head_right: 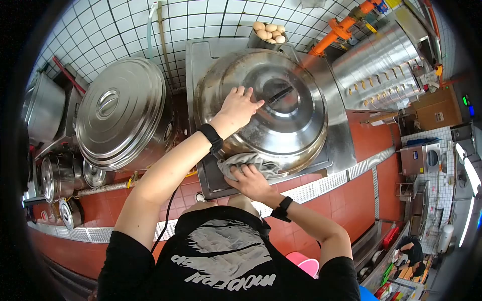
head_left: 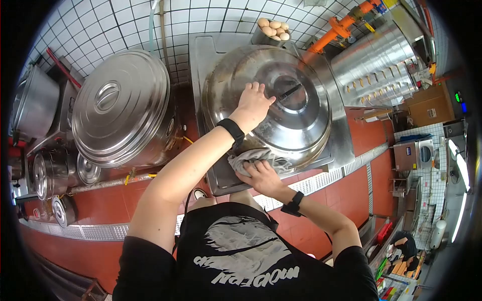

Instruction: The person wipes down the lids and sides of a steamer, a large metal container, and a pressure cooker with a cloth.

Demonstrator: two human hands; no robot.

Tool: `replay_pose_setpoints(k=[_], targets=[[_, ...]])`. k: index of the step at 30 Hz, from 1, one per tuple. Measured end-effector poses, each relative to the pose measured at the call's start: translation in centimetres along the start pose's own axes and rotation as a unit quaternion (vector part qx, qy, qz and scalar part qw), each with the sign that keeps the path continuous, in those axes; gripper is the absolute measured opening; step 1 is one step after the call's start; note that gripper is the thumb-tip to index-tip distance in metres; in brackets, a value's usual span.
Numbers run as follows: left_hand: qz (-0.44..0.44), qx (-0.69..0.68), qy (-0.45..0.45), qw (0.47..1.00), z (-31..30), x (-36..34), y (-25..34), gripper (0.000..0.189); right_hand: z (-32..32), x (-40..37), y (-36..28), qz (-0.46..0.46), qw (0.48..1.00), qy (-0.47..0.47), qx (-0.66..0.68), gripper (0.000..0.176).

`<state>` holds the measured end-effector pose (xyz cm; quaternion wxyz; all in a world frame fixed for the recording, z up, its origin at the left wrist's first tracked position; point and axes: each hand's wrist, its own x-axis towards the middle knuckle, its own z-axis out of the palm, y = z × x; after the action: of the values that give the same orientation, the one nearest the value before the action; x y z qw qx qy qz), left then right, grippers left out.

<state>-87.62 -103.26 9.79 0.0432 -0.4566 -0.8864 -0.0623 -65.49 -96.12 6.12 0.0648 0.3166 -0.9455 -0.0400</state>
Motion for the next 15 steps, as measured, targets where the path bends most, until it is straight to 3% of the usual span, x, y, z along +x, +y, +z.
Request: replay_pose_setpoints(k=[2, 7, 9, 10, 11, 13, 15], targets=[[-0.006, 0.002, -0.005, 1.0, 0.3, 0.3, 0.1, 0.038, 0.5, 1.9, 0.6, -0.06, 0.998, -0.002, -0.008, 0.039], [-0.009, -0.043, -0.028, 0.999, -2.4, 0.7, -1.2, 0.034, -1.4, 7.6, 1.8, -0.098, 0.995, -0.014, -0.024, 0.035], [0.007, -0.266, -0.068, 0.962, -3.3, 0.9, -3.0, 0.034, -2.4, 8.3, 2.5, -0.071, 0.997, 0.016, -0.005, 0.034], [-0.008, -0.393, -0.005, 0.92, -3.3, -0.1, -3.6, 0.033, -3.1, 8.2, 3.0, -0.065, 0.998, 0.008, 0.004, 0.04], [-0.018, -0.391, 0.002, 0.92, -3.2, -1.2, -4.2, 0.033, -3.7, 8.3, 3.7, -0.077, 0.997, 0.01, 0.003, 0.04], [-0.068, -0.347, 0.26, 0.899, -2.8, -3.4, -5.3, 0.03, -4.6, 8.7, 5.4, 0.036, 0.999, 0.035, 0.01, 0.056], [-0.168, -0.359, 0.385, 0.833, -4.6, -6.8, -4.8, 0.03, -5.4, 9.8, 8.3, 0.138, 0.962, 0.131, 0.196, 0.069]])
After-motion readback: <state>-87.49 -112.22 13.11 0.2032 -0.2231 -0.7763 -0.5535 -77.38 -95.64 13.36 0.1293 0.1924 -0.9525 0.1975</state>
